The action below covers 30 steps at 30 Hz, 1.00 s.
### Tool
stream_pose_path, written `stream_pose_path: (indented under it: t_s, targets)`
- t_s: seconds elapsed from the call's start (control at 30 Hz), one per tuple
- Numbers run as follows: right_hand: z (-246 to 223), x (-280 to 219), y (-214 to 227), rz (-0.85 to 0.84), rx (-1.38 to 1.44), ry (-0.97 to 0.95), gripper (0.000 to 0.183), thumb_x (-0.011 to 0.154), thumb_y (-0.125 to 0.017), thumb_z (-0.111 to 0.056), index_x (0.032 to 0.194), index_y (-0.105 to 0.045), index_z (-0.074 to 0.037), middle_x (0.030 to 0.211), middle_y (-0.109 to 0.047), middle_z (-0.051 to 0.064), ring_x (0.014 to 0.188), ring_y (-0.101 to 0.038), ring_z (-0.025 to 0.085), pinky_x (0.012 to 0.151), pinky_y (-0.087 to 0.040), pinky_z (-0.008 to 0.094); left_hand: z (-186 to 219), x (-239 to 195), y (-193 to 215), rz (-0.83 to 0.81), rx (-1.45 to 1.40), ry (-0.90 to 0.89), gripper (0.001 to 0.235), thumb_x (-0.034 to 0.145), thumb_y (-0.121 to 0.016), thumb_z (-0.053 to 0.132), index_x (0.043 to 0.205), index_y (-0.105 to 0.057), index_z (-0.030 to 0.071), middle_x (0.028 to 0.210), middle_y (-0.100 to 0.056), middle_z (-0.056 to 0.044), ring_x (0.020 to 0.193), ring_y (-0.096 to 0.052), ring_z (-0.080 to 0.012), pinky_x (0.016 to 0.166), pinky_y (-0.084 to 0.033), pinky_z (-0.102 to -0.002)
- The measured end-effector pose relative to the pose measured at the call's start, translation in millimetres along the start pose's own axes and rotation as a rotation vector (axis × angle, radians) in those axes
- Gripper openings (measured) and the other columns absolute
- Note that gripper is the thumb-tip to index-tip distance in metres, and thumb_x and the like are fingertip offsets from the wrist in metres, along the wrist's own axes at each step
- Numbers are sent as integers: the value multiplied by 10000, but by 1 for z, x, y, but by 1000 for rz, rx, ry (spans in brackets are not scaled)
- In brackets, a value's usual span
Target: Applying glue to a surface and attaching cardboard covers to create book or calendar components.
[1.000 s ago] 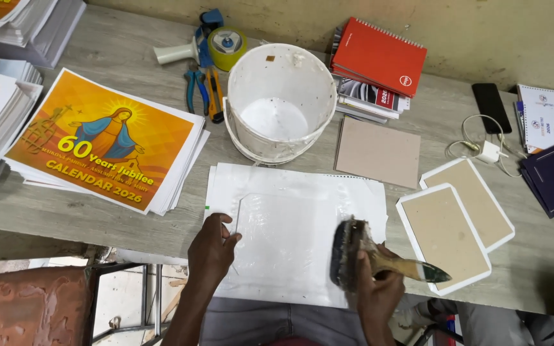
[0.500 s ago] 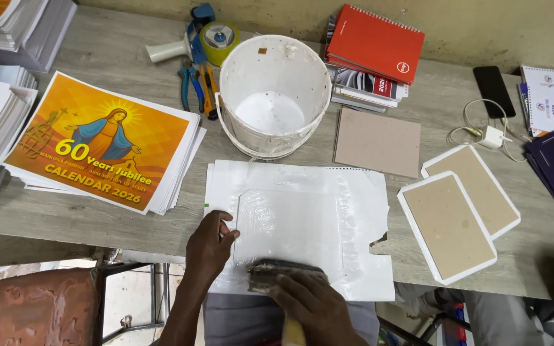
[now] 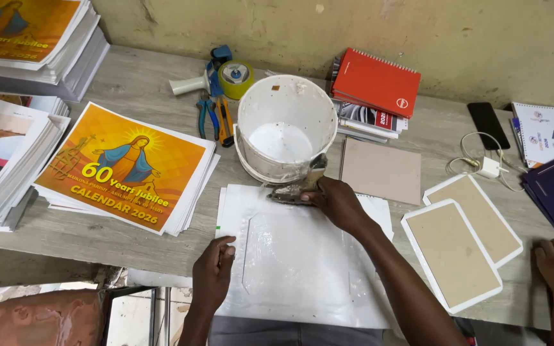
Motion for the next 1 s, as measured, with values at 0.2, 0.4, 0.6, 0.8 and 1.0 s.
stream_pose_path:
  t_s: [0.2,0.4,0.6,0.8,1.0]
  targets:
    - [17,-20,102,427,102,-290,531,977,-449,-621,1130,-679,-167,1168,-758,-1,1107,-705,248,845,-495,415,1,-2,1,-1,-44,-62,359,958,-582,413,1183,-746,186,846,-744,38,740,-654,-91,585,-461,-269]
    - [131,23,25,352,-592,-476,1058,743,-506,-970,1171,-602,-7,1140,-593,182,1001,-595,420,621,-578,561,2,-4,-1,4,-49,-54,350,950,-599,401,1159,-762,173,813,-724,37,749,-651,-93,611,-467,-269]
    - [128,37,19,274,-585,-575,901,782,-686,-806,1244,-535,-48,1220,-539,167,1039,-572,406,689,-583,508,8,-6,-1,9,-86,-77,372,939,-625,409,1183,-743,154,789,-665,39,670,-602,-82,552,-455,-265]
    - [107,5,45,150,-560,-449,489,987,-539,-538,1088,-559,-59,995,-701,152,852,-700,411,702,-544,525,10,-6,2,-11,-102,-92,371,940,-628,402,1202,-730,160,834,-692,29,703,-612,-86,566,-466,-269]
    - [39,-166,166,1043,-705,-205,258,1146,-624,-12,1364,-756,-52,987,-777,91,719,-676,231,543,-521,361,24,-5,2,-119,30,14,511,872,-667,457,1318,-656,209,902,-713,76,640,-536,-112,695,-497,-309]
Point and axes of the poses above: each hand's wrist, its own x-axis towards the middle knuckle, its own y-axis out of the back of the hand, z = x × y, the point moved 6 cm from there along x, towards the middle knuckle
